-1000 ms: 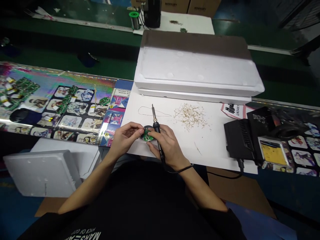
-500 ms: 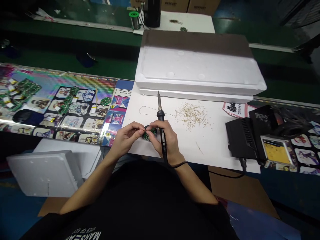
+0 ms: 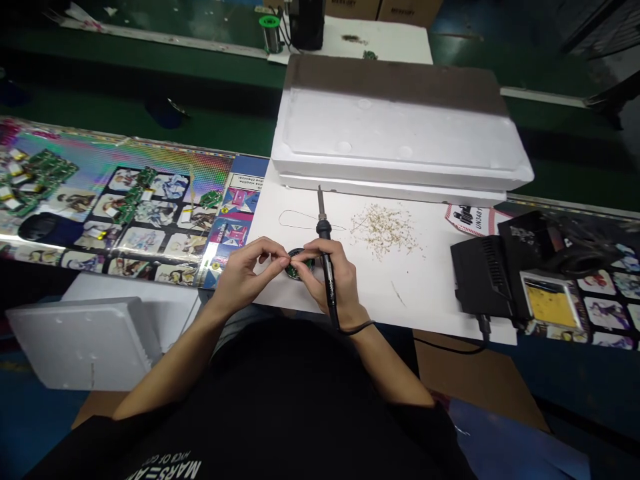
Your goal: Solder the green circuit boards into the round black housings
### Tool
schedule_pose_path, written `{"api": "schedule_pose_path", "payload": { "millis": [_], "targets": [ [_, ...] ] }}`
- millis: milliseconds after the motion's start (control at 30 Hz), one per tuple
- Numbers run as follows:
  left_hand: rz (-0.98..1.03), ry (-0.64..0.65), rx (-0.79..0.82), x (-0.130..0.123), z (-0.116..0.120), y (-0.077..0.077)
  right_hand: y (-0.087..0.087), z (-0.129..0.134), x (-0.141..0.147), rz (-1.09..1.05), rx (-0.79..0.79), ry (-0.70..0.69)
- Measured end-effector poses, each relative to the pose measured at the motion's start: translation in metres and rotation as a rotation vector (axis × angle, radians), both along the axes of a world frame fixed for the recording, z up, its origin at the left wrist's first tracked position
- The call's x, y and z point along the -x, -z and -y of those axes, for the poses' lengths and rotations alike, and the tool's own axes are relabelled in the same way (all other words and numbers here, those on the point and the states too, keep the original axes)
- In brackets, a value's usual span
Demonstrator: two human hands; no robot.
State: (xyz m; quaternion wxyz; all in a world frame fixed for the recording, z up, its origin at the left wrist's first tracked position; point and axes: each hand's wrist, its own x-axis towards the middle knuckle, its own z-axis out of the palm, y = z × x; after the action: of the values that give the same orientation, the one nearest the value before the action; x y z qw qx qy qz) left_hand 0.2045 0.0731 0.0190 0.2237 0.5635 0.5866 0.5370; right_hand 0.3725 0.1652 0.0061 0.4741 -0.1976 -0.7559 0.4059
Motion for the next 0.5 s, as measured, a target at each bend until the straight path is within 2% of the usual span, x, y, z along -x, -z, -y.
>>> {"api": "schedule_pose_path", "payload": {
  "millis": [133,233,367,433,500],
  "targets": [
    [0.113,0.003,0.045,-0.005,-0.001,0.008,0.000,0.001,-0.003,0.072,-0.055,0.015],
    [0.035,-0.004,-0.010,-0.003,-0.001,0.015,-0.005,-0.001,-0.015,0.127,-0.078,0.011],
    [-0.155,0.069,-0.105,0.005,-0.002,0.019,-0.018,-0.007,-0.038,0.034,0.119,-0.065],
    [-0.213,0.121,-0.121,0.009,-0.004,0.019,-0.025,-0.011,-0.050,-0.054,0.235,-0.082],
    [-0.251,0.157,-0.117,0.011,-0.006,0.019,-0.032,-0.016,-0.060,-0.050,0.307,-0.081]
  ]
}}
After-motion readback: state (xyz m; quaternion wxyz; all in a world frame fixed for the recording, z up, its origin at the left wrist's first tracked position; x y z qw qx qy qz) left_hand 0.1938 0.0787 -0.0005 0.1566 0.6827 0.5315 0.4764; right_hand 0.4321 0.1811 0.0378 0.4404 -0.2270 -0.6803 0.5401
